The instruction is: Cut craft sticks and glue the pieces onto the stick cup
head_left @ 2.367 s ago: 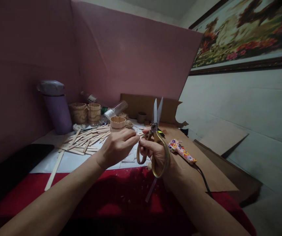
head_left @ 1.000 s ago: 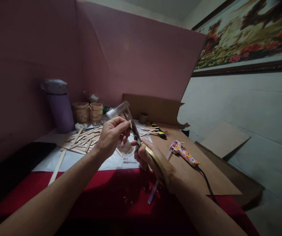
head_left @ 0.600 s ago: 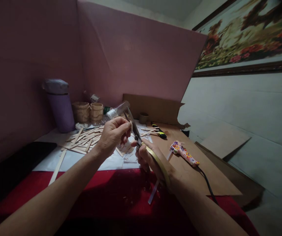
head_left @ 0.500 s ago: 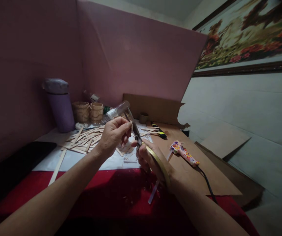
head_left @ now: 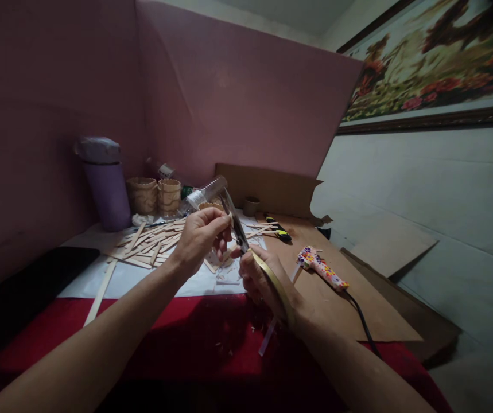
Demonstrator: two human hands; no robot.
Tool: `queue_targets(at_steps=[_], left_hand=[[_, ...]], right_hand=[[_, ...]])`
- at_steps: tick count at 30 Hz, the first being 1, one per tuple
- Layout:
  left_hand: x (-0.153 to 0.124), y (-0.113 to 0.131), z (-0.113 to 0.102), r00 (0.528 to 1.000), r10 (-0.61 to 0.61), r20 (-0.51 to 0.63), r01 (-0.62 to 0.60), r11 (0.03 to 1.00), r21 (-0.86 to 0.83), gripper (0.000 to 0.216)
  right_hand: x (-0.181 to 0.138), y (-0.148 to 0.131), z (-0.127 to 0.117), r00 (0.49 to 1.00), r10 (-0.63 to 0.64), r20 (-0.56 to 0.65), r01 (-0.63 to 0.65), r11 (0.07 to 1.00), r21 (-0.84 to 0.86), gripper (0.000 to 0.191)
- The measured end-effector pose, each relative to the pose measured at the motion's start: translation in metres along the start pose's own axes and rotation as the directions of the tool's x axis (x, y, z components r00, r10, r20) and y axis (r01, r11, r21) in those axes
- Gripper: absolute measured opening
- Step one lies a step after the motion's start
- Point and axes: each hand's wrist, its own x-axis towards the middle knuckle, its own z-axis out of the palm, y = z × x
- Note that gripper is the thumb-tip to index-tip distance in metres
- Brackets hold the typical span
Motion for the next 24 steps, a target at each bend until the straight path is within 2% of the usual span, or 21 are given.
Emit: queue_targets(at_steps=[9,15,18,21,24], left_hand=[[0.000,0.002,0.001,1.000,-0.007,0.022,0.008,0.999,-0.037,0.023],[-0.001,0.002,0.003,1.000,-0.004,0.028,0.006,0.997,-0.076,0.023],[-0.002,0.002,0.003,1.000,-0.006,0.029,0.009,0.996,-0.092,0.023],[-0.002,0.000,0.004,0.999,-0.021,0.032,0.024,0.995,-0.096,0.022],[-0.003,-0.003,0.006,0.996,-0.058,0.061,0.063,0.995,-0.082,0.023]], right_hand=[[0.002,0.005,0.002,0.998,-0.044,-0.034,0.044,0.999,-0.009,0.054],[0.000,0.006,0.010,0.994,-0.025,-0.104,0.029,0.999,0.030,0.049],[0.000,0.004,0.012,0.980,-0.025,-0.196,0.038,0.997,0.063,0.044],[0.002,0.003,0.009,0.949,-0.110,-0.297,0.129,0.990,0.048,0.038],[0.005,0.002,0.004,0.911,-0.240,-0.336,0.265,0.964,0.028,0.036]])
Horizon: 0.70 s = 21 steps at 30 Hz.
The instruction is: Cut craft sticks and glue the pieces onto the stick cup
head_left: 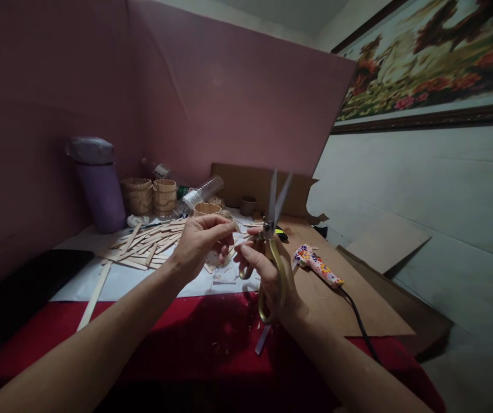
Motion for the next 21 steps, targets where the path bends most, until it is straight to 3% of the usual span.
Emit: queue_targets(at_steps=[3,12,21], left_hand=[[-0.0009,-0.0038,0.0018,0.999,-0.029,0.025,0.028,1.000,0.014,0.023],[-0.0026,-0.0098,0.0024,0.988,-0.103,0.117,0.095,0.993,0.075,0.025],[-0.0002,-0.0071,0.0030,0.985,-0.078,0.153,0.074,0.997,0.035,0.024]], right_hand=[[0.0024,-0.0008,-0.0020,0.998,-0.052,-0.026,0.053,0.998,0.024,0.033],[0.0068,0.0001,-0.0050,0.997,-0.006,-0.073,0.009,0.999,0.053,0.031],[0.0040,-0.0061,-0.0042,0.997,-0.029,-0.072,0.030,1.000,0.005,0.033]])
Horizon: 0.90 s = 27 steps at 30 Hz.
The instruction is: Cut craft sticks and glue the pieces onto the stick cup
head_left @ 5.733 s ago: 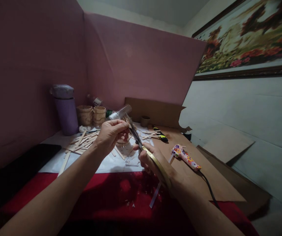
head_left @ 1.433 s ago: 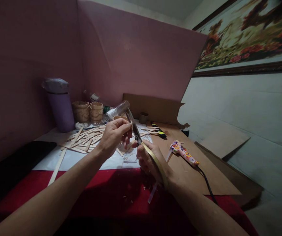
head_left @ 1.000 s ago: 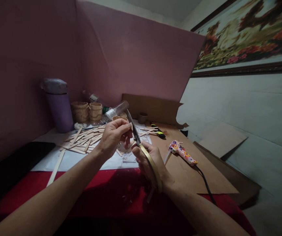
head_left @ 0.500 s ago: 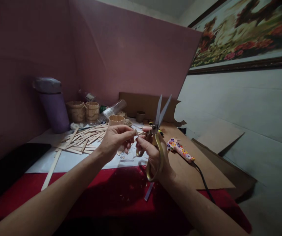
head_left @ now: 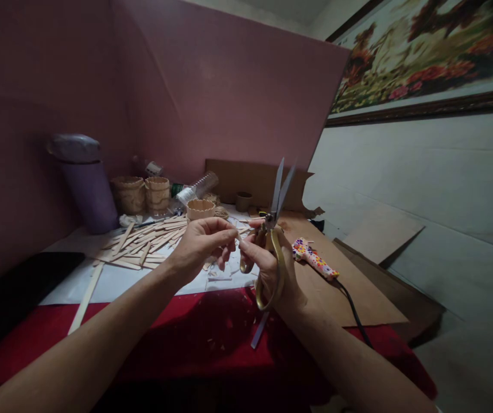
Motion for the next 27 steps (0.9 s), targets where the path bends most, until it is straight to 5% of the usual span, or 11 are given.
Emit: queue_targets(at_steps=[4,7,10,13,17,20,23,27], left_hand=[[0.000,0.000,0.000,0.992,0.114,-0.052,-0.110,0.991,0.070,0.020],[-0.003,-0.002,0.000,0.950,0.307,-0.056,-0.278,0.915,0.293,0.011],[-0.007,-0.003,0.001,0.877,0.459,0.143,-0.455,0.696,0.555,0.007],[-0.009,-0.004,0.002,0.822,0.475,0.315,-0.558,0.556,0.616,0.016],[-0.007,-0.004,0.003,0.906,0.401,0.134,-0.404,0.727,0.555,0.006],[-0.004,-0.006,0.002,0.987,0.159,0.005,-0.148,0.908,0.392,0.020],[-0.002,-0.007,0.001,1.000,-0.027,0.008,0.024,0.965,0.261,0.029],[-0.002,-0.005,0.002,0.992,-0.119,0.052,0.109,0.982,0.152,0.031]], right_hand=[[0.001,0.005,-0.001,0.996,0.082,0.017,-0.083,0.994,0.069,0.033],[0.005,0.009,-0.002,0.978,0.204,0.033,-0.206,0.962,0.178,0.030],[0.011,0.011,-0.004,0.972,0.234,0.017,-0.231,0.945,0.233,0.030],[0.016,0.011,-0.007,0.968,0.243,0.054,-0.249,0.953,0.173,0.028],[0.019,0.011,-0.011,0.978,0.208,0.035,-0.210,0.973,0.099,0.026],[0.018,0.009,-0.013,0.991,0.131,-0.018,-0.130,0.991,0.041,0.027],[0.016,0.008,-0.011,0.995,0.087,-0.040,-0.086,0.996,0.015,0.035],[0.014,0.011,-0.009,0.997,0.074,-0.032,-0.074,0.997,0.021,0.040]])
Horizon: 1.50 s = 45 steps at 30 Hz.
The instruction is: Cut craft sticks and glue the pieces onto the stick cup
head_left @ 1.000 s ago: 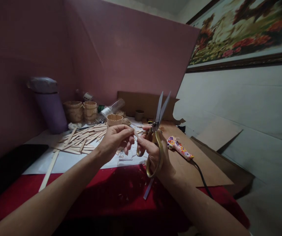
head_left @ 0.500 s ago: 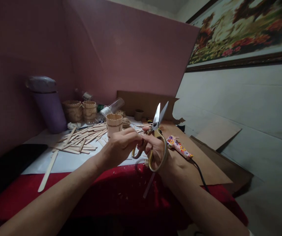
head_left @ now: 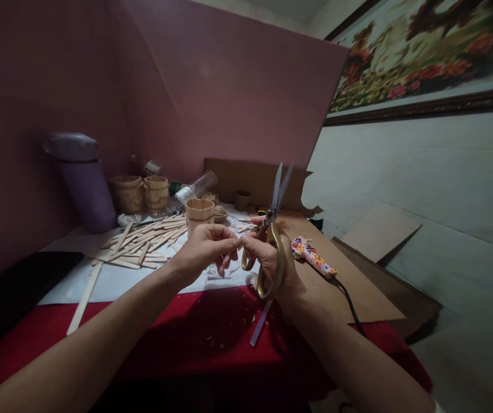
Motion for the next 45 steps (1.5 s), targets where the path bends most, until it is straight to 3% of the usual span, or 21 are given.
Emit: queue_targets(at_steps=[6,16,25,32,38,45], left_hand=[[0.001,0.002,0.001,0.999,-0.017,-0.030,0.012,0.991,-0.136,0.029],[0.000,0.002,-0.001,0.999,-0.037,-0.012,0.035,0.988,-0.152,0.025],[0.002,0.003,-0.003,0.996,-0.084,0.000,0.083,0.977,-0.197,0.021],[0.004,0.011,-0.012,0.982,0.064,-0.180,-0.120,0.940,-0.320,0.018],[0.001,0.018,-0.015,0.963,0.084,-0.255,-0.171,0.924,-0.341,0.021],[0.002,0.019,-0.014,0.946,0.081,-0.314,-0.189,0.924,-0.332,0.023]], right_hand=[[0.003,0.005,-0.001,0.998,0.062,0.002,-0.062,0.994,0.090,0.028],[-0.001,0.000,0.001,0.999,-0.046,0.000,0.046,0.999,0.009,0.043],[-0.001,-0.001,0.001,1.000,0.003,0.025,-0.004,0.998,0.066,0.048],[-0.014,-0.017,0.005,0.951,0.153,0.267,-0.145,0.988,-0.047,0.080],[-0.026,-0.022,0.007,0.894,0.199,0.401,-0.118,0.969,-0.219,0.073],[-0.022,-0.016,0.006,0.873,0.192,0.448,-0.103,0.971,-0.216,0.077]])
